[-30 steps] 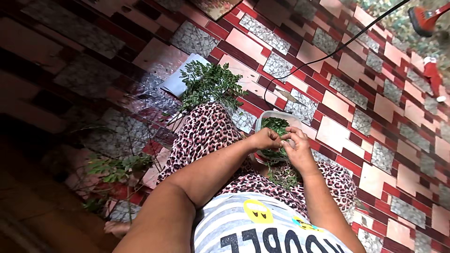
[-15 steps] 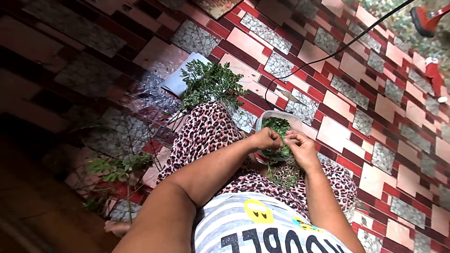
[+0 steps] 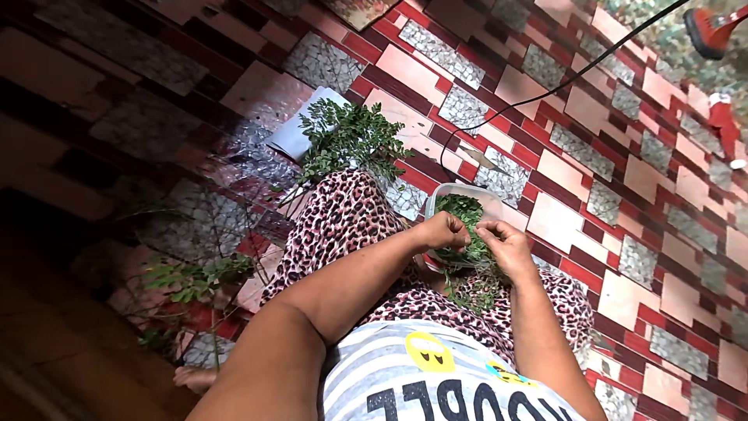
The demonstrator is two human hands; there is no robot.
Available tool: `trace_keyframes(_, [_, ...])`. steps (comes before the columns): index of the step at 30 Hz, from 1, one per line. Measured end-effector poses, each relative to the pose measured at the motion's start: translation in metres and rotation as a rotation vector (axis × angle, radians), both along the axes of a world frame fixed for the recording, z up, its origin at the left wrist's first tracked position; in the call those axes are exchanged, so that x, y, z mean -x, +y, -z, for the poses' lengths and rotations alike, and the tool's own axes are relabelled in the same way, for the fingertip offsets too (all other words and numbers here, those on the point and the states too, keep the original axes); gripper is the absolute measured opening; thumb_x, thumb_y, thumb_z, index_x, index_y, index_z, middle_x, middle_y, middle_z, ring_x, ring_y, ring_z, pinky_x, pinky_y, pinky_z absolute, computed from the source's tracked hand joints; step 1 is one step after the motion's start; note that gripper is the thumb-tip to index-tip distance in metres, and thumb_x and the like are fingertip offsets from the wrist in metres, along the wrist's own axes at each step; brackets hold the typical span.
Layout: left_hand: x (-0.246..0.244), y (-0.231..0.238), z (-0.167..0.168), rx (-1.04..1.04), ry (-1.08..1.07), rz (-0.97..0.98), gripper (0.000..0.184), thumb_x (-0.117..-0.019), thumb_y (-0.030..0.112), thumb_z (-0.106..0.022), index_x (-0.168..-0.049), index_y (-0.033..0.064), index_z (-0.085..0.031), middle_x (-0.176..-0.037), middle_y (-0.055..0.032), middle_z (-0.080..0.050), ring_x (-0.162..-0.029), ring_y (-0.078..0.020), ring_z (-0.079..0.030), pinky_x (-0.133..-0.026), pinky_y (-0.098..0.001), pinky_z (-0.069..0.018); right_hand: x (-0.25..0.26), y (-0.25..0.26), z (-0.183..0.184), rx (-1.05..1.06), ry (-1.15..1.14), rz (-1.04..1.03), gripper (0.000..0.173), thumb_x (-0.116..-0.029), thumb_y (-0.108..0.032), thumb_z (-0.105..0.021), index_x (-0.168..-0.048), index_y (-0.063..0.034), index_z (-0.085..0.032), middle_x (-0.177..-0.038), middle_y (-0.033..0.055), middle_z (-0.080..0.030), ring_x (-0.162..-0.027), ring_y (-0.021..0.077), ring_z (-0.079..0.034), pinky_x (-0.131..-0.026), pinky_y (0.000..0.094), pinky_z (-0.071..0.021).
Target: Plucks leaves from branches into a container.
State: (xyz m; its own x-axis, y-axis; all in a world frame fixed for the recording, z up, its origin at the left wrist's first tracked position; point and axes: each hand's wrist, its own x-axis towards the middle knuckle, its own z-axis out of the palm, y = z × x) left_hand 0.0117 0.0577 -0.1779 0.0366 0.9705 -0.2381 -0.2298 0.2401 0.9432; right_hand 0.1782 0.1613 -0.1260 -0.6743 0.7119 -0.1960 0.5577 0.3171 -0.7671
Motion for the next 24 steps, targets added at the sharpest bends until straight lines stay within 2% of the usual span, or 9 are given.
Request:
trace_keyframes(3, [-0.001, 0.0, 0.0, -0.017, 0.022, 0.013, 0.012, -0.099, 0.006, -0.065, -0.092, -0.0044, -0.067, -0.079, -0.0045, -0.067, -0.071, -0.0066, -0.063, -0.073, -0.0248, -0.0546, 0.002, -0.001, 0.008, -0.048, 0.023, 0.039, 0.008, -0.0972, -0.009, -0.067, -0.092, -0.0027, -0.069, -0.084, 0.003, -0.065, -0.076, 0.008, -0.06, -0.073, 0.0289, -0.0511])
trace_keyframes(6, [0.0, -0.001, 0.001, -0.012, 0.005, -0.002, 0.012, -0.0996, 0.005, -0.064, -0.092, -0.0042, -0.067, -0.079, -0.0043, -0.067, -0.07, -0.0063, -0.062, -0.072, -0.0244, -0.0542, 0.002, 0.002, 0.003, -0.164, 0.024, 0.116, 0.015, -0.1007, -0.011, -0.061, -0.095, 0.0015, -0.068, -0.087, 0.0085, -0.066, -0.078, 0.0135, -0.061, -0.076, 0.0365, -0.0517])
trace_keyframes(8, [0.001, -0.002, 0.0, -0.001, -0.021, -0.02, 0.011, -0.0995, 0.004, -0.063, -0.092, -0.0039, -0.067, -0.08, -0.0042, -0.067, -0.071, -0.0063, -0.062, -0.072, -0.0245, -0.0543, 0.0, 0.008, -0.002, -0.205, 0.025, 0.14, 0.016, -0.1016, -0.012, -0.061, -0.096, 0.0011, -0.067, -0.086, 0.0077, -0.065, -0.076, 0.0115, -0.059, -0.073, 0.0339, -0.0505])
trace_keyframes(10, [0.001, -0.003, -0.002, 0.002, -0.025, -0.026, 0.011, -0.0994, 0.004, -0.063, -0.092, -0.0035, -0.067, -0.079, -0.0038, -0.067, -0.07, -0.0055, -0.062, -0.071, -0.0236, -0.0545, -0.003, 0.01, -0.008, -0.164, 0.007, 0.101, 0.018, -0.104, -0.014, -0.058, -0.099, -0.0001, -0.069, -0.091, 0.0071, -0.067, -0.077, 0.0103, -0.059, -0.074, 0.0327, -0.0495])
trace_keyframes(13, [0.0, -0.002, -0.002, 0.001, -0.042, -0.014, 0.011, -0.0993, 0.004, -0.064, -0.093, -0.0044, -0.067, -0.08, -0.004, -0.067, -0.071, -0.0059, -0.063, -0.072, -0.0239, -0.055, -0.005, 0.012, -0.007, -0.006, -0.011, 0.006, 0.024, -0.1055, -0.019, -0.057, -0.11, -0.0015, -0.072, -0.109, 0.0091, -0.07, -0.097, 0.0144, -0.065, -0.089, 0.0387, -0.0522])
trace_keyframes(17, [-0.002, -0.01, -0.01, 0.004, -0.033, -0.03, 0.011, -0.0994, 0.002, -0.062, -0.09, -0.0032, -0.065, -0.078, -0.0023, -0.065, -0.067, -0.0027, -0.06, -0.069, -0.0203, -0.0533, -0.004, 0.006, 0.004, 0.19, 0.054, 0.017, 0.013, -0.0966, -0.013, -0.07, -0.104, -0.003, -0.073, -0.098, 0.0042, -0.071, -0.089, 0.009, -0.064, -0.083, 0.0305, -0.0535])
trace_keyframes(19, [-0.002, -0.009, -0.01, 0.004, -0.031, -0.029, 0.013, -0.0998, 0.003, -0.062, -0.088, -0.0023, -0.065, -0.076, -0.0013, -0.065, -0.066, -0.0022, -0.06, -0.068, -0.0198, -0.0523, 0.0, 0.002, 0.006, 0.147, 0.082, 0.043, 0.004, -0.0933, -0.007, -0.072, -0.093, -0.0024, -0.071, -0.087, 0.0024, -0.069, -0.079, 0.0064, -0.063, -0.076, 0.0274, -0.0537])
trace_keyframes(21, [0.0, -0.006, -0.005, -0.001, -0.038, -0.019, 0.012, -0.0998, 0.004, -0.062, -0.089, -0.0022, -0.065, -0.077, -0.0012, -0.065, -0.068, -0.0032, -0.061, -0.069, -0.0211, -0.053, 0.004, -0.001, 0.004, 0.029, 0.082, 0.075, 0.007, -0.0951, -0.007, -0.069, -0.09, -0.0023, -0.069, -0.081, 0.0006, -0.066, -0.073, 0.0042, -0.06, -0.071, 0.0249, -0.0513])
trace_keyframes(24, [0.002, -0.003, -0.001, -0.011, -0.04, -0.027, 0.011, -0.1001, 0.004, -0.062, -0.094, -0.0036, -0.067, -0.081, -0.0032, -0.067, -0.072, -0.0059, -0.063, -0.074, -0.0246, -0.0556, 0.005, 0.003, -0.001, -0.147, 0.027, 0.129, 0.015, -0.1008, -0.011, -0.063, -0.095, 0.001, -0.069, -0.09, 0.0081, -0.066, -0.082, 0.0139, -0.061, -0.078, 0.0358, -0.0514])
